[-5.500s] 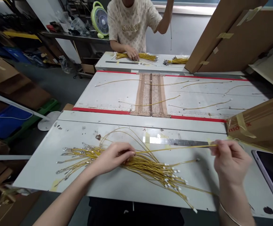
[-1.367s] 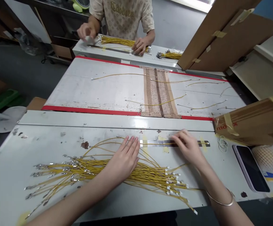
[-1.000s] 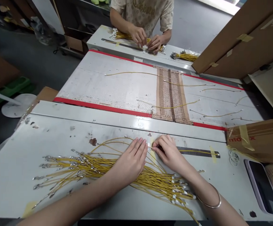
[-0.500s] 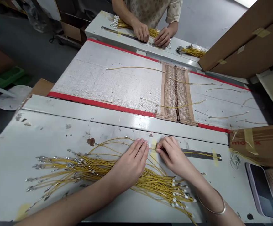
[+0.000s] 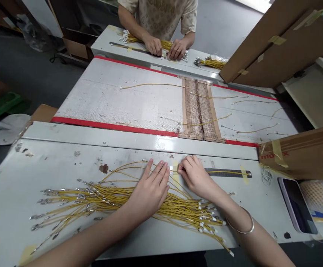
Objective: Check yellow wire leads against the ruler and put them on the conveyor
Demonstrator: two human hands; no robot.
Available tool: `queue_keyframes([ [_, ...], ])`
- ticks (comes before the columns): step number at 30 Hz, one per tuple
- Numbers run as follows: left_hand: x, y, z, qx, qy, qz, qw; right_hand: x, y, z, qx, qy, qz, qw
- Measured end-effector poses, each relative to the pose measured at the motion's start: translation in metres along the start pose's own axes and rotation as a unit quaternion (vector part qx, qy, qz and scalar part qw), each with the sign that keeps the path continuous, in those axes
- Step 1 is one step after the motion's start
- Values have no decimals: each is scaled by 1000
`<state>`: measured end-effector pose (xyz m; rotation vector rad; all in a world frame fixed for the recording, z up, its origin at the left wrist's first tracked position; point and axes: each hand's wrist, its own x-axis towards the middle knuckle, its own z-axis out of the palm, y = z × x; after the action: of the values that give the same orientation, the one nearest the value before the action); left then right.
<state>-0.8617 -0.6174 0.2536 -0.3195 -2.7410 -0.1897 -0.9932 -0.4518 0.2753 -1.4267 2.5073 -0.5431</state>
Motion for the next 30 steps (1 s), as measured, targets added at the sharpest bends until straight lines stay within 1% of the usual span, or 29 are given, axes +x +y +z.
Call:
queue_keyframes([
  [3,1,4,-5,-19,33,-25,999,3,1,-4,25,-1,-10,1000],
  [4,1,5,-8,-23,47,-21,998,5,4,-11,46,5,-18,999],
  [5,1,7,-11,-28,60,-7,998,6,10,-24,61,19,-29,998],
  [6,1,9,-14,-36,71,14,997,8,18,-42,54,51,-39,996],
  [7,0,11,-17,-44,77,39,995,9,27,-66,34,94,-46,994],
  [8,0,13,-19,-49,77,64,994,10,36,-94,-16,157,-47,986],
  [9,-1,14,-20,-51,74,84,992,12,45,-124,-97,243,-38,965],
  [11,-3,14,-21,-49,66,99,992,21,58,-183,-146,356,-14,923],
  [12,-4,13,-20,-47,62,101,992,29,61,-207,-169,403,-8,899],
  [13,-4,12,-20,-47,58,100,992,42,60,-223,-192,436,-7,879],
  [14,-5,10,-20,-49,56,96,993,57,56,-231,-194,441,-6,876],
  [15,-5,8,-20,-53,56,92,993,75,49,-230,-186,424,-5,887],
  [16,-5,6,-20,-57,56,86,993,94,41,-220,-161,377,-1,912],
  [17,-4,4,-19,-61,57,79,993,114,31,-204,-127,301,20,945],
  [18,-4,3,-19,-65,58,74,993,134,22,-182,-113,261,27,958],
  [21,-3,1,-13,-59,73,74,993,183,2,-106,-87,198,23,976],
  [23,-3,0,-5,-59,117,79,988,206,-3,-63,-76,175,32,981],
  [24,-3,-2,1,-59,134,85,986,214,-4,-46,-73,168,40,982],
  [25,-4,-3,6,-59,146,86,984,221,-4,-32,-72,160,50,983],
  [27,-5,-6,14,-70,152,79,983,228,-2,-15,-71,145,69,985],
  [30,-9,-6,18,-96,118,65,986,232,0,-9,-70,117,91,987],
])
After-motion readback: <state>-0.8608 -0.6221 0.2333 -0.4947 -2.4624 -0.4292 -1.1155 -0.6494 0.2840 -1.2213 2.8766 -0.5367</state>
